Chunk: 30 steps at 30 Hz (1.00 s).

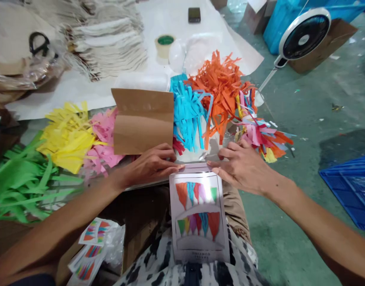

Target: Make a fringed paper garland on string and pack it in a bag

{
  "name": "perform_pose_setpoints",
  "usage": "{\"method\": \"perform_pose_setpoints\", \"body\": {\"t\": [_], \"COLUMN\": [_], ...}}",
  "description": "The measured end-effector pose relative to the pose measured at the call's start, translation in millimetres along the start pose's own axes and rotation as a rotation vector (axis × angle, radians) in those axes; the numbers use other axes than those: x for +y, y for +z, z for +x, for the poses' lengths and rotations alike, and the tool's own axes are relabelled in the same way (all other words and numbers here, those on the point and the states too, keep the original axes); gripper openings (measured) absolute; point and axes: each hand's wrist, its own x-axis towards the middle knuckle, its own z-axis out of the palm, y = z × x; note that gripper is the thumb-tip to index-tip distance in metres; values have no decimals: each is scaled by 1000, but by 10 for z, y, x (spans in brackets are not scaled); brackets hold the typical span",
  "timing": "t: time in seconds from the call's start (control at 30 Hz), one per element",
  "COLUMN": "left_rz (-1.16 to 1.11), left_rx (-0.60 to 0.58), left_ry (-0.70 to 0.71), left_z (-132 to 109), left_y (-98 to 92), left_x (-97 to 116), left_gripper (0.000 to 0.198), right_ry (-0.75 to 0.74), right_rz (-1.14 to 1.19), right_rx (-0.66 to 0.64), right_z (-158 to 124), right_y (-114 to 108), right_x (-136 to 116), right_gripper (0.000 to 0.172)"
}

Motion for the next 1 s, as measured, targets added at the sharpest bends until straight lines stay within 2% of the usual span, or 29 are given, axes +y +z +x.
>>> {"method": "perform_pose_setpoints", "body": {"t": [0.3, 0.4, 0.47, 0.57, 0.7, 0.8, 0.87, 1.0], "left_rz": [-196, -243, -291, -335, -308, -365, -478, -975], "left_rx": [99, 153, 253, 428, 599, 619, 679, 894], "left_ry": [-67, -150, -256, -467, -723, -760, -769, -723], "left_z": [-116, -158, -213, -344, -478, -450, -380, -211], "left_y": [1, -2, 25, 156, 452, 616, 662, 705], "left_x": [-57, -29, 30, 224, 655, 952, 1076, 1167], "left_gripper": [22, 23, 22, 31, 40, 41, 38, 26], "right_ry": [81, 110, 120, 176, 308, 393, 465, 581], "right_rz": [143, 193, 272, 446, 578, 669, 770, 906], "right_rx": [-28, -14, 24, 109, 206, 272, 332, 461], "right_z": [-82, -86, -117, -194, -297, -330, -321, -267], "right_y": [49, 83, 139, 259, 379, 398, 386, 319], "right_x": [-11, -27, -40, -75, -165, -259, -331, -456], "right_gripper": [50, 44, 40, 45, 51, 42, 35, 24]}}
